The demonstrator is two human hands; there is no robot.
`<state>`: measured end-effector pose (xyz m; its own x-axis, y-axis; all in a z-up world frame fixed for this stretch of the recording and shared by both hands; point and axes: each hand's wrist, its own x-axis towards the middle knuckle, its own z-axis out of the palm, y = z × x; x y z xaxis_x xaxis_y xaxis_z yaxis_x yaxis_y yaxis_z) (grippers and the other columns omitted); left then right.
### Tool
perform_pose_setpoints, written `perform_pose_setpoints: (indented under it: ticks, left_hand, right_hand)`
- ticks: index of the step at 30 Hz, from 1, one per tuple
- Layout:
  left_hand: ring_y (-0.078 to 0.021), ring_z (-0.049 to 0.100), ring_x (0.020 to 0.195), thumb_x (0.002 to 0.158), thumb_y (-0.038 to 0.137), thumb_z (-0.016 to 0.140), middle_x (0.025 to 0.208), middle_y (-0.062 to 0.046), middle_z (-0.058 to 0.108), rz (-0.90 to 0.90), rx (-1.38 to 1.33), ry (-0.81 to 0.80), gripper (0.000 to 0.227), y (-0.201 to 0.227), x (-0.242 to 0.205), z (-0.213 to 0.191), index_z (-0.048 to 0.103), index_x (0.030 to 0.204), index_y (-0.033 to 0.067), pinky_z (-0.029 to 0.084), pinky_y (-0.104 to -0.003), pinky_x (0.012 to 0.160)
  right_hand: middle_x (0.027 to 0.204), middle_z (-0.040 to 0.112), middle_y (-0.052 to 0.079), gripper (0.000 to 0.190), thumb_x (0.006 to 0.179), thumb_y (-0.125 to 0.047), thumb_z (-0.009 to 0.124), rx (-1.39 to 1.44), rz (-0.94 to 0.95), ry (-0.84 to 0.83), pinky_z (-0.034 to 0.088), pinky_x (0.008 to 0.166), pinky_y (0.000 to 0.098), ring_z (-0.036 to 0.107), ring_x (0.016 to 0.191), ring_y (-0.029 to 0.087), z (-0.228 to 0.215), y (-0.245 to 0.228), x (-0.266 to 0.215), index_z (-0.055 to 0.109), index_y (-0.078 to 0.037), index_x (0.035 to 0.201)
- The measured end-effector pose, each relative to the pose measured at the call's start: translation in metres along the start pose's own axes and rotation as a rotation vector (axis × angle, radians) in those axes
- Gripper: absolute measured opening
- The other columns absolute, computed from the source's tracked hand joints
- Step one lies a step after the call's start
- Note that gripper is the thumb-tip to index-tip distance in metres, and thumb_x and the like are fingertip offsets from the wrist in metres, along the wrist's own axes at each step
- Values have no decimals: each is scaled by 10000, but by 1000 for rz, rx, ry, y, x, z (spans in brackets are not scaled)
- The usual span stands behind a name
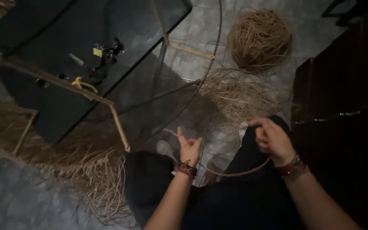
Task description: Tying and weaving natural fiber strands onto a metal frame to create a decorative fringe
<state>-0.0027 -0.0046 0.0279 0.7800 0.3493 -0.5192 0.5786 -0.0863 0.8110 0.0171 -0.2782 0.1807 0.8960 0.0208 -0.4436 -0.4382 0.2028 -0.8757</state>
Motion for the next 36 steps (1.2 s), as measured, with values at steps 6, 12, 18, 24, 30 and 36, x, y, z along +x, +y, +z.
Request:
perform_pose_setpoints:
  ticks: [6,12,18,24,30,36]
  left_hand:
    - [-99,485,511,1026,199,607,906,-157,768,56,-252,-404,939,46,-54,11,-104,1632,99,286,-220,454]
    - [-122,381,339,1077,116,485,654,-127,572,137,-744,-558,499,60,-63,20,381,1565,101,252,-200,296]
    - [-383,715,957,1059,504,477,1039,-41,771,629,621,-348,311,85,-90,-33,675,1238,343,580,-479,793]
    - [-418,642,633,1027,460,544,1071,-58,637,571,737,179,279,47,-69,-64,696,1241,366,570,-422,579]
    - [-140,559,548,1058,401,516,677,-53,702,106,-286,64,299,77,-49,-43,700,963,185,434,-219,452]
    - [-81,369,482,1045,421,489,615,6,464,234,-765,-531,550,160,-119,-31,609,1324,-38,339,-239,435]
  right_hand:
    - [621,631,91,372,1050,-319,501,-508,-72,-167,477,496,301,548,573,172,18,48,-27,732,-83,881]
    - [744,809,57,313,974,-337,642,-790,-79,-487,594,763,383,683,781,136,34,41,-45,784,-106,817]
    - [901,670,63,257,979,-224,574,533,72,-292,495,906,415,656,800,196,42,-26,6,657,-58,1157]
    - [679,164,-115,469,1168,-477,328,500,10,-192,238,461,268,179,462,64,3,-23,67,638,-178,981]
    - [478,478,86,508,1143,-316,367,-419,-187,-167,317,336,285,434,357,184,14,29,47,656,-78,799]
    - [753,727,-25,394,1021,-411,466,-1081,-199,-788,526,718,303,646,674,123,57,32,-16,692,-180,796]
